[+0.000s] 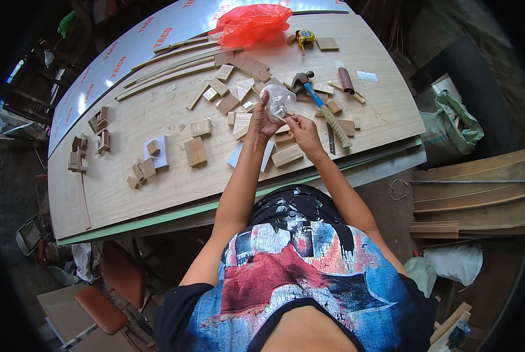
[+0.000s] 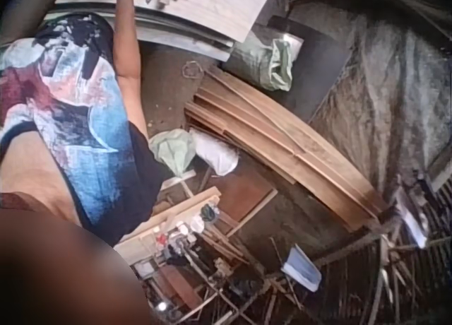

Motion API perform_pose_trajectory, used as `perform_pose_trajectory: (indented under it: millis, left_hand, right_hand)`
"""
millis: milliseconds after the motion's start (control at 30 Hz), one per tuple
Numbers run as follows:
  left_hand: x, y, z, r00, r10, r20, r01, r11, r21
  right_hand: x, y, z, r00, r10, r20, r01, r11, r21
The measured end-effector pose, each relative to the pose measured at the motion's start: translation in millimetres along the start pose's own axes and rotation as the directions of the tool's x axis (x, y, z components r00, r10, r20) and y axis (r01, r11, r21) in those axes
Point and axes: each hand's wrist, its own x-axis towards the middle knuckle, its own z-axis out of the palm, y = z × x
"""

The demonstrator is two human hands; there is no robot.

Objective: Assembling small wooden components on a workbench using a hammer and nails.

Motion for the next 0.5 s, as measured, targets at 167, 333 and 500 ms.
perform_pose_trajectory:
  millis: [167,333,500]
  left_hand:
    - [4,1,-1,0.998,0.040,-0.044,-0.047,0.984,-0.171]
    - [4,6,4,0.980,0.158,-0.119,-0.164,0.985,-0.046]
    - [-1,2,7,0.981,0.093,-0.172,-0.082,0.994,0.070]
  right_hand:
    - [-7,-14,4,0.999,-0.046,0.025,0.049,0.991,-0.123]
    - [-13,-33,7,0.907,-0.407,-0.110,0.259,0.744,-0.616]
    - [-15,-38,6,0.800,-0.598,-0.051,0.301,0.473,-0.828]
